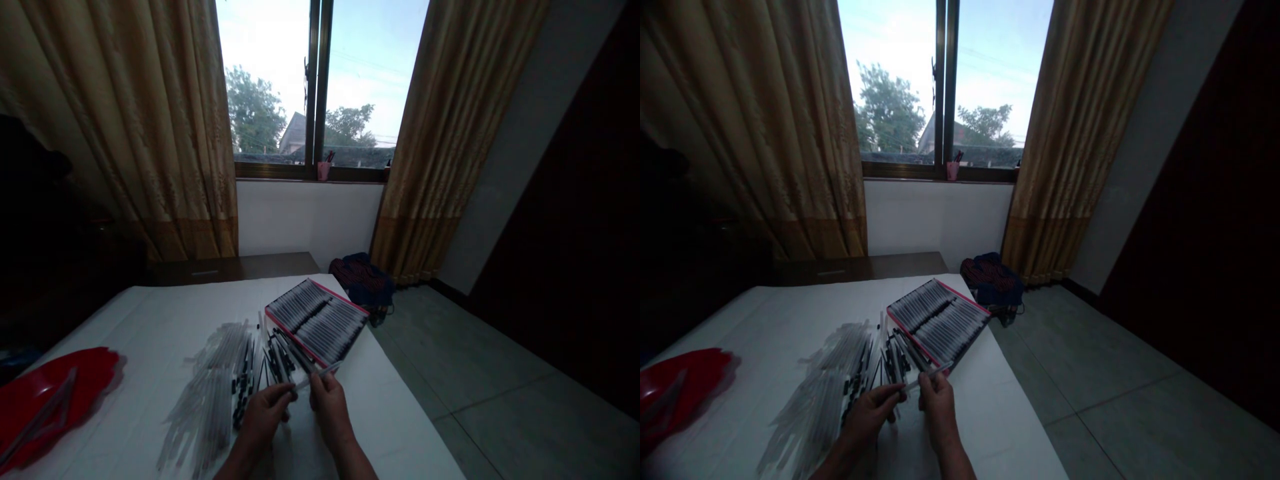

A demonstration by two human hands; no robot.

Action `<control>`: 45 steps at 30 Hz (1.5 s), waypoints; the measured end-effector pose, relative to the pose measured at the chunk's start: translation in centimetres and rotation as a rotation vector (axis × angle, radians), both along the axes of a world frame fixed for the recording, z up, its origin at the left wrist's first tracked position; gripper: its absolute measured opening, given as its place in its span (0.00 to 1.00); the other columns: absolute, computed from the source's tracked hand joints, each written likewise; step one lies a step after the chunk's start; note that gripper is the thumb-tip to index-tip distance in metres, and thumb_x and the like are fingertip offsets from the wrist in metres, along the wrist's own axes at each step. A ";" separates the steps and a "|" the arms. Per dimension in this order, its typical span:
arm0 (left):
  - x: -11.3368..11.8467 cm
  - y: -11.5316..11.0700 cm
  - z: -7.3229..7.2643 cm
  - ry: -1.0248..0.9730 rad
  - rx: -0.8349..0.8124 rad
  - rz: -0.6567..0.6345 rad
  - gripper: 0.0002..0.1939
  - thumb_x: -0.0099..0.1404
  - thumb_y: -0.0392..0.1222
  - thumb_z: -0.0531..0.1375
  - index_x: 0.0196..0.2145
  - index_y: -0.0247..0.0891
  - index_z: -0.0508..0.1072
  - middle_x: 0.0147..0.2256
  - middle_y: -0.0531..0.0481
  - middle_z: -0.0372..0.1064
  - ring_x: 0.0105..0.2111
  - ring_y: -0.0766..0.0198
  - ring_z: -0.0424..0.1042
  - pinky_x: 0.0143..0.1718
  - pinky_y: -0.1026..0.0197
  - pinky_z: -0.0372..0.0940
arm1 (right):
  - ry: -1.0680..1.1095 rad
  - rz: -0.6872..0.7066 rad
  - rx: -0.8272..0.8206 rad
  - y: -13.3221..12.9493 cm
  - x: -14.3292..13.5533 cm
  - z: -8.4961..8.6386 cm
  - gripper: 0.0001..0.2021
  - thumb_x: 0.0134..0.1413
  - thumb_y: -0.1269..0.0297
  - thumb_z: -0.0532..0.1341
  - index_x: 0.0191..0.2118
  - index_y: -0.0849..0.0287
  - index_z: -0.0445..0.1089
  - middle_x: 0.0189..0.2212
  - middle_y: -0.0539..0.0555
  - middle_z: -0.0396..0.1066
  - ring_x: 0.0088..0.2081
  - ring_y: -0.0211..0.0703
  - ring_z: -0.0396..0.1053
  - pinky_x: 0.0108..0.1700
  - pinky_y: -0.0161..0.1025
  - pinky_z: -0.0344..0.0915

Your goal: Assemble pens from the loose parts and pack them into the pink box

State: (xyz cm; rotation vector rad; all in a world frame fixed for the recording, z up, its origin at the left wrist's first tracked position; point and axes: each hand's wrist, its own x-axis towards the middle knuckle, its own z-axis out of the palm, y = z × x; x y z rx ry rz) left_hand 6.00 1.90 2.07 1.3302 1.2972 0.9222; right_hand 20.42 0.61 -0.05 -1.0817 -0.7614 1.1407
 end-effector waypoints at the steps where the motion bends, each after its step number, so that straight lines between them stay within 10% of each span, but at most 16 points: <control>1: -0.1 0.1 -0.1 -0.006 -0.004 0.004 0.25 0.44 0.57 0.60 0.34 0.35 0.80 0.27 0.47 0.79 0.18 0.65 0.69 0.24 0.62 0.65 | 0.005 0.012 0.003 -0.1 0.0 0.2 0.22 0.40 0.43 0.66 0.27 0.59 0.66 0.12 0.42 0.59 0.16 0.32 0.54 0.20 0.31 0.49; 5: -0.3 0.4 -0.6 -0.022 -0.021 0.014 0.27 0.43 0.58 0.61 0.34 0.34 0.80 0.27 0.46 0.79 0.18 0.65 0.68 0.23 0.62 0.64 | 0.072 0.046 0.029 -0.4 0.5 0.4 0.22 0.43 0.45 0.65 0.37 0.59 0.70 0.19 0.47 0.67 0.18 0.33 0.57 0.20 0.31 0.51; 12: -0.3 0.3 -0.4 -0.017 -0.053 0.006 0.23 0.42 0.55 0.62 0.33 0.36 0.80 0.26 0.49 0.78 0.18 0.66 0.69 0.24 0.63 0.63 | 0.084 -0.019 0.001 0.0 0.4 -0.6 0.22 0.40 0.43 0.67 0.22 0.60 0.65 0.15 0.45 0.63 0.16 0.30 0.55 0.19 0.30 0.50; 18: 0.0 0.5 -0.2 -0.024 -0.052 0.028 0.23 0.42 0.54 0.60 0.33 0.37 0.80 0.26 0.49 0.77 0.18 0.66 0.68 0.23 0.63 0.62 | 0.212 0.065 0.030 -0.2 0.7 -0.2 0.22 0.42 0.48 0.68 0.39 0.59 0.68 0.34 0.55 0.74 0.27 0.38 0.69 0.22 0.31 0.57; 25: 0.6 0.4 0.0 -0.063 -0.060 0.033 0.24 0.41 0.54 0.62 0.32 0.33 0.80 0.25 0.47 0.77 0.17 0.66 0.67 0.22 0.63 0.61 | 0.186 -0.025 0.038 0.2 0.8 -0.9 0.19 0.41 0.49 0.69 0.29 0.62 0.70 0.25 0.52 0.72 0.22 0.34 0.65 0.21 0.29 0.56; 45: 0.4 0.6 -1.2 -0.062 -0.045 0.031 0.27 0.43 0.56 0.62 0.35 0.32 0.79 0.28 0.45 0.78 0.17 0.67 0.67 0.22 0.63 0.62 | 0.320 0.056 -0.001 -0.2 0.8 -0.2 0.24 0.37 0.50 0.71 0.38 0.59 0.68 0.32 0.53 0.75 0.26 0.37 0.71 0.23 0.29 0.58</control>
